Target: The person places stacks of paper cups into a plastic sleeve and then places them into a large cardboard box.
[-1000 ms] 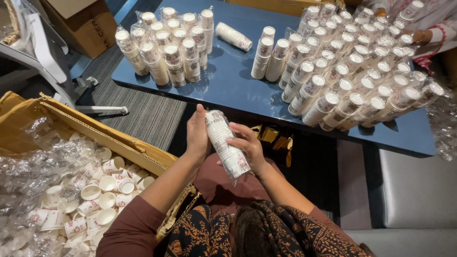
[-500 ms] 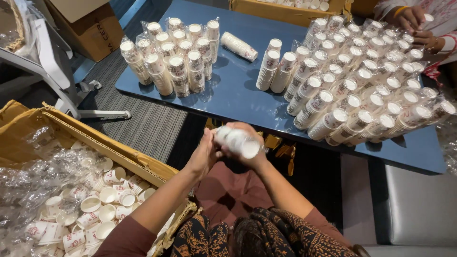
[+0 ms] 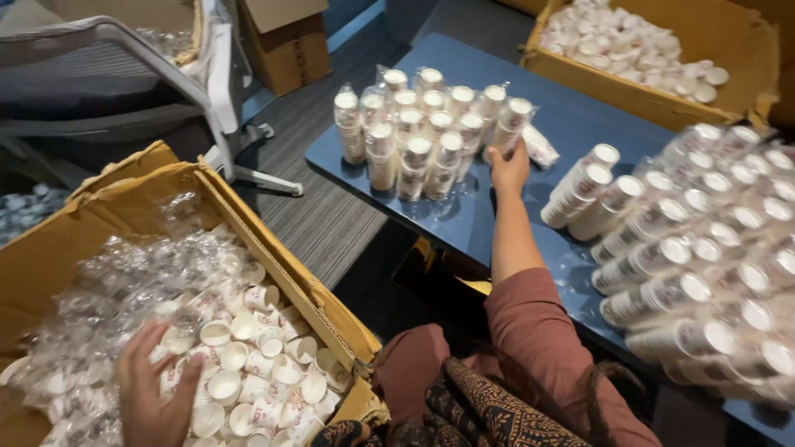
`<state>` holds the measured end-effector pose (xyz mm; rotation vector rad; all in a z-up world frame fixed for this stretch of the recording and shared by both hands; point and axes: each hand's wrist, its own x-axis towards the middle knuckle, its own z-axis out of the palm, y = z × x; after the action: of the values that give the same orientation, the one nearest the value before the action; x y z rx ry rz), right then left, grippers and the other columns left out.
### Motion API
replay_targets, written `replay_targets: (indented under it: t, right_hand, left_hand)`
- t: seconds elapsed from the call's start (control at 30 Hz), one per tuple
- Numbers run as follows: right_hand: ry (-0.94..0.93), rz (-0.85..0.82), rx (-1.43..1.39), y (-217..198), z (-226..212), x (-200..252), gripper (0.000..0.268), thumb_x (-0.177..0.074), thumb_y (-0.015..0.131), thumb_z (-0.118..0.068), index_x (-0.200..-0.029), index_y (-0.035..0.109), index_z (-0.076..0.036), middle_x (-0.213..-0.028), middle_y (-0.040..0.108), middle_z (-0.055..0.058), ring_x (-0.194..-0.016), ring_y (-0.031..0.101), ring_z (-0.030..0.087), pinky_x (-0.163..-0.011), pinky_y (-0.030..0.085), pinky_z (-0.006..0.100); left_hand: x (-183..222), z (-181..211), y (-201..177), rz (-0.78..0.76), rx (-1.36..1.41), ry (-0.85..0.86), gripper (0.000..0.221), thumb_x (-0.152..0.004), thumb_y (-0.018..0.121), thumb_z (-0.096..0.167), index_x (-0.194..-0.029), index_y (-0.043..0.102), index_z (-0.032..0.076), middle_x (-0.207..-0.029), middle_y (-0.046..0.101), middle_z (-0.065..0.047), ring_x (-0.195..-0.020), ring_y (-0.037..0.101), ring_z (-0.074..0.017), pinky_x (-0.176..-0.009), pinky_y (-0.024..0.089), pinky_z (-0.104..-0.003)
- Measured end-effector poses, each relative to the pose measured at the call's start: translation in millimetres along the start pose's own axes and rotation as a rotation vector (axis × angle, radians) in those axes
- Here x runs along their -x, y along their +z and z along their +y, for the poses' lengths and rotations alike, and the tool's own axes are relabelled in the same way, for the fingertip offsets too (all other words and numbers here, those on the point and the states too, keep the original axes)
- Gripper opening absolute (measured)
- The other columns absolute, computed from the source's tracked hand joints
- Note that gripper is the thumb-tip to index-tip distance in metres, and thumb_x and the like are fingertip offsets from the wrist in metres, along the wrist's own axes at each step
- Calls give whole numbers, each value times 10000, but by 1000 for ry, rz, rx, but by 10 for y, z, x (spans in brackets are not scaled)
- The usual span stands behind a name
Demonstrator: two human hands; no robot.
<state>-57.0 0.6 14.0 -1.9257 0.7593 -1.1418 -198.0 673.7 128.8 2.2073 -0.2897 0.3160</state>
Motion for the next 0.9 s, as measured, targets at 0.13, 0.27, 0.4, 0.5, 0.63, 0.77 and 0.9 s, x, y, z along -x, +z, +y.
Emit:
replay_targets:
  t: [0.13,0.27,0.4,0.5,0.63,0.77,0.9]
  right_hand:
    - [-85,61,40,495,217,-245,684,-812,870,-170,-1410,561,-47,-1158,707,189,-1012,700,346,-893,530,428]
    - [-25,70,70,588,401,-469,595,-862,845,-189,-1383,588,-62,-1162,733,156,-1049,717,319,-936,543,415]
    - [-99,-23,-35,434,492,-272,765,-779,910,-128,-1424,517,-12,-1324,594,220,-1147,678,294,-890,627,356]
    - [-192,-183,-131,246,774,12,928,-806,958,-35,-1562,425,22,-1475,564,190,-1324,619,289,-1029,580,385]
    - [-180,-335,-52,-282,489,601,863,-874,872,-8,-1606,416,4,-1434,597,182,-1244,642,260,-1058,555,366]
    - [-197,-422,-82,-838,248,1096,647,-952,865,-43,-1499,525,19,-1436,634,168,-1299,640,246,-1116,524,347]
    - [-73,-513,-177,-1379,-174,1744,501,-996,828,-85,-1431,594,-2,-1394,633,137,-1284,623,211,-1116,504,326]
  left_hand:
    - [334,-723,-357,221,-98,-120,564,-958,701,211,-1452,515,14,-1589,380,-240,-1429,497,-346,-1122,495,-447]
    - [255,-685,-355,216,-256,-167,582,-925,751,220,-1415,525,3,-1545,378,-248,-1368,500,-370,-1134,463,-473]
    - [146,-639,-215,111,-416,28,633,-813,816,217,-1376,560,82,-1512,413,-200,-1392,443,-389,-1144,429,-494]
    - [170,-659,-262,85,-238,-5,650,-830,810,247,-1391,536,67,-1511,348,-243,-1343,418,-419,-952,549,-421]
    - [245,-1201,-429,117,-417,-29,615,-839,803,241,-1377,561,70,-1457,410,-221,-1298,433,-434,-1000,498,-482]
    - [261,-1532,-460,-48,-577,-100,402,-925,751,287,-1304,674,180,-1285,635,-127,-1234,593,-347,-1041,507,-479]
    - [195,-1392,-664,-391,-916,-276,581,-695,881,378,-1207,692,180,-1219,625,-146,-1151,588,-343,-890,499,-496]
